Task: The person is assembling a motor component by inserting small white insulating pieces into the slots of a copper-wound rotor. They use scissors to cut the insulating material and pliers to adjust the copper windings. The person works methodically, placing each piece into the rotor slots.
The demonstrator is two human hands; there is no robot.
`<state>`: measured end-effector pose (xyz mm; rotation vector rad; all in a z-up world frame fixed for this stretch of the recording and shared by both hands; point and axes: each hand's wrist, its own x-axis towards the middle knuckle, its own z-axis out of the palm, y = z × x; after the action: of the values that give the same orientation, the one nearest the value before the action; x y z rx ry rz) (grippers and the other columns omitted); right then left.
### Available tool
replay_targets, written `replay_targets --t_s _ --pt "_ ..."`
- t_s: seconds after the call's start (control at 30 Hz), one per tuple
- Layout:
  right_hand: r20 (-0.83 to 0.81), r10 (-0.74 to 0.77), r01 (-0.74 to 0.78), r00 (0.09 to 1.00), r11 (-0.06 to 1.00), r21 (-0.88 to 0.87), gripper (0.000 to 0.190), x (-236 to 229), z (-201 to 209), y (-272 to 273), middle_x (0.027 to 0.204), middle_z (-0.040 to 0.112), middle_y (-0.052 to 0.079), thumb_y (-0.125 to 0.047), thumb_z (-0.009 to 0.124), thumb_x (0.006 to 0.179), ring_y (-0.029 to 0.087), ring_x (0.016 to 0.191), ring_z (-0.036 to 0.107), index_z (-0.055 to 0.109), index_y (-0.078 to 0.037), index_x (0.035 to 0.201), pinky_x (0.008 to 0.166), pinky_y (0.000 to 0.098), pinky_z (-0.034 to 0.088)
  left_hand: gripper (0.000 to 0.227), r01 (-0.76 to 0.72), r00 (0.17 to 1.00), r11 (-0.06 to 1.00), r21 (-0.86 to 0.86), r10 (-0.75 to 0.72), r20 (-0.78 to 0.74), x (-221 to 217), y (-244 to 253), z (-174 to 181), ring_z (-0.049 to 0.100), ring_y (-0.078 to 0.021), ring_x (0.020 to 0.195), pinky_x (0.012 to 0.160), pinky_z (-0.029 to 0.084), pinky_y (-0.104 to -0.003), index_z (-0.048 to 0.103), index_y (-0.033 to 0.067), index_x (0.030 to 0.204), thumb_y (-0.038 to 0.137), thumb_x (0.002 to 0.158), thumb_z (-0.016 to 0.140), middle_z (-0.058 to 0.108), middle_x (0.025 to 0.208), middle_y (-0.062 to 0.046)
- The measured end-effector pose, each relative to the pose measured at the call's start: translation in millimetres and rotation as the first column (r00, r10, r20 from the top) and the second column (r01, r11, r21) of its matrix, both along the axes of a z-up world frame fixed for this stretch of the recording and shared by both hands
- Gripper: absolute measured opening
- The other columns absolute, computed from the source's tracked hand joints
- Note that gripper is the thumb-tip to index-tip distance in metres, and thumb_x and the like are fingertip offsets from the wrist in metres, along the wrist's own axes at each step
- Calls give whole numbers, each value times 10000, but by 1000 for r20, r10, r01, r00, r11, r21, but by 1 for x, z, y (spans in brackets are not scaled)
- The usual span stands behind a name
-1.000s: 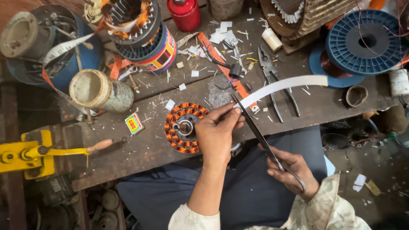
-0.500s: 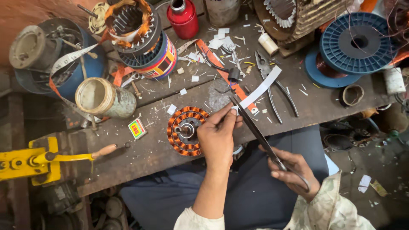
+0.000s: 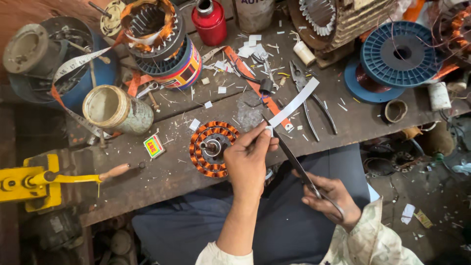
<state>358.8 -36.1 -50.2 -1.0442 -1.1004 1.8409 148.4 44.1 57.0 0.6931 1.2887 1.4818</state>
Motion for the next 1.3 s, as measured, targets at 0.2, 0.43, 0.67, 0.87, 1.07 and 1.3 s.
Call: replay_targets --t_s 0.2,0.43,0.67,0.87,1.07,1.3 --pt "-115 7 -6 993 1000 10 776 0 20 -3 809 554 -4 -19 790 749 84 719 508 510 87 1465 639 228 411 232 6 1000 1000 26 -5 -20 -1 -3 4 753 -154 751 677 633 -261 745 -89 1135 12 928 709 762 946 -134" --pt "-58 -6 7 998 1000 15 753 0 -3 -7 778 529 -2 -10 797 769 78 680 489 522 97 1462 618 228 416 230 35 996 998 43 -31 -83 0 -11 5 752 -149 757 685 628 -257 747 -72 1138 19 929 714 748 961 -126" --pt "21 -145 146 989 979 -140 758 25 -2 -38 908 630 16 -11 793 699 104 837 590 489 45 1391 740 229 486 263 49 991 991 126 -64 117 2 -30 6 674 -112 757 670 552 -250 668 -37 1242 4 982 657 678 908 -72" --pt "171 -61 85 983 987 -137 717 96 29 -92 1132 669 41 -86 841 746 180 967 690 486 -57 1369 808 365 626 134 199 979 948 247 -203 -9 -17 -129 -7 654 -122 777 687 544 -254 676 -67 1123 -5 1056 578 658 1079 -105" --pt "687 -4 96 727 991 -95 578 67 75 -119 1102 732 59 -104 840 717 192 963 741 620 -78 1251 809 355 623 124 215 976 975 -56 -216 -14 -22 -176 -49 761 -138 744 657 599 -247 723 -63 1049 -3 944 695 802 927 -120" --pt "735 -187 -152 652 917 368 435 -38 100 -68 1066 806 80 -126 840 684 207 959 801 777 -102 1114 810 343 620 90 240 958 971 13 -235 -164 -25 -167 -45 755 -128 832 690 606 -239 769 -16 986 -8 897 755 770 1021 -104"
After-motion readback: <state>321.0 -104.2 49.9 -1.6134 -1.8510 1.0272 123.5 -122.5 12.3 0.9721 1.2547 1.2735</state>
